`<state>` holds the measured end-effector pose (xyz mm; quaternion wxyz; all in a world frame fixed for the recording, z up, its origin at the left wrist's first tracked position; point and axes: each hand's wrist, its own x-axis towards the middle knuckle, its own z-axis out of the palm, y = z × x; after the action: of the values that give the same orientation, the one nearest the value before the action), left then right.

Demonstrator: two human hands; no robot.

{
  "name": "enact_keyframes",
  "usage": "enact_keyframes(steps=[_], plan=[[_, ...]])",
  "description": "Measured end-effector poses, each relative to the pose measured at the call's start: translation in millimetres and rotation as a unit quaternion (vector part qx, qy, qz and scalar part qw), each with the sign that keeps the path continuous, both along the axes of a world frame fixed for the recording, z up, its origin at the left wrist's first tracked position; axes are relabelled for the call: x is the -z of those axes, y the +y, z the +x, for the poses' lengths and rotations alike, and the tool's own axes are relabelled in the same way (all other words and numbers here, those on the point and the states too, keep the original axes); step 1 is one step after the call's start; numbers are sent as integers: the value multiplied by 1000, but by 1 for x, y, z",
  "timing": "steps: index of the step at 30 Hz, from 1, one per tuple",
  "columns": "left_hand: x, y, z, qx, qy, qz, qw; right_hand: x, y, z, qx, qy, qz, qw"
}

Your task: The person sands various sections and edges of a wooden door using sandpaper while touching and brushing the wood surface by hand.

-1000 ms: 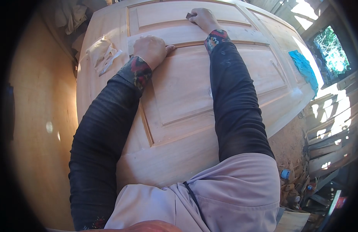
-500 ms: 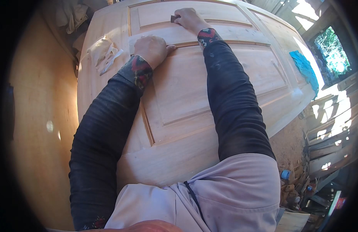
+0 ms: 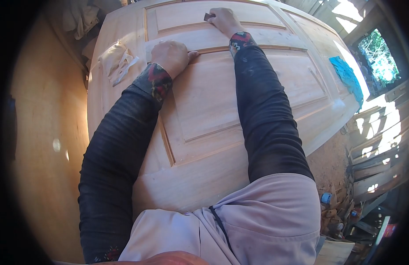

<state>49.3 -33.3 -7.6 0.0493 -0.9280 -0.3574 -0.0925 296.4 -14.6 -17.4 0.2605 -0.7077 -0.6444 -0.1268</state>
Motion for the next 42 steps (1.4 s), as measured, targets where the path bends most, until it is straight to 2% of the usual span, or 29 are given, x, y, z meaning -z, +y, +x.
enact_keyframes(steps=[3, 6, 7, 10, 12, 15, 18, 22, 25, 28, 30, 33, 36, 40, 42], plan=[[-4, 0, -2, -3, 9, -13, 1000, 17, -7, 52, 52, 30, 41, 997], [-3, -1, 1, -9, 13, -1, 1000, 14, -27, 67, 198, 19, 26, 980], [-3, -1, 1, -10, 14, 1, 1000, 13, -26, 61, 217, 15, 16, 976], [-1, 1, 2, -6, 9, -9, 1000, 10, -6, 33, 59, 76, -3, 995], [-1, 2, 1, 0, 0, -11, 1000, 4, 7, -9, -91, 14, -5, 996], [-3, 0, -1, 11, -4, -6, 1000, -6, 17, -59, -135, 37, -46, 989], [-3, 2, -2, 12, 0, -10, 1000, -2, 9, -25, -66, -14, 5, 998], [-1, 2, -1, 9, 7, 4, 1000, 10, -24, 54, 139, 25, 10, 990], [0, 2, 1, -2, 7, 10, 1000, 14, -28, 68, 252, -2, 17, 968], [0, 0, 0, 2, -2, 13, 1000, 6, -17, 41, 92, 35, 10, 995], [-1, 1, 0, 10, -8, 7, 1000, -1, -6, 10, -32, 15, -6, 999], [-1, 1, -2, 17, -11, -2, 1000, -5, 12, -18, -83, 1, -60, 995], [-1, 1, -3, 11, -12, 12, 1000, 2, 1, 11, 5, -16, 3, 1000], [2, 1, 1, 12, -7, 29, 999, 15, -18, 74, 274, -63, 0, 960], [6, 4, 1, 0, -3, 30, 1000, 3, -21, 61, 222, -45, 44, 973]])
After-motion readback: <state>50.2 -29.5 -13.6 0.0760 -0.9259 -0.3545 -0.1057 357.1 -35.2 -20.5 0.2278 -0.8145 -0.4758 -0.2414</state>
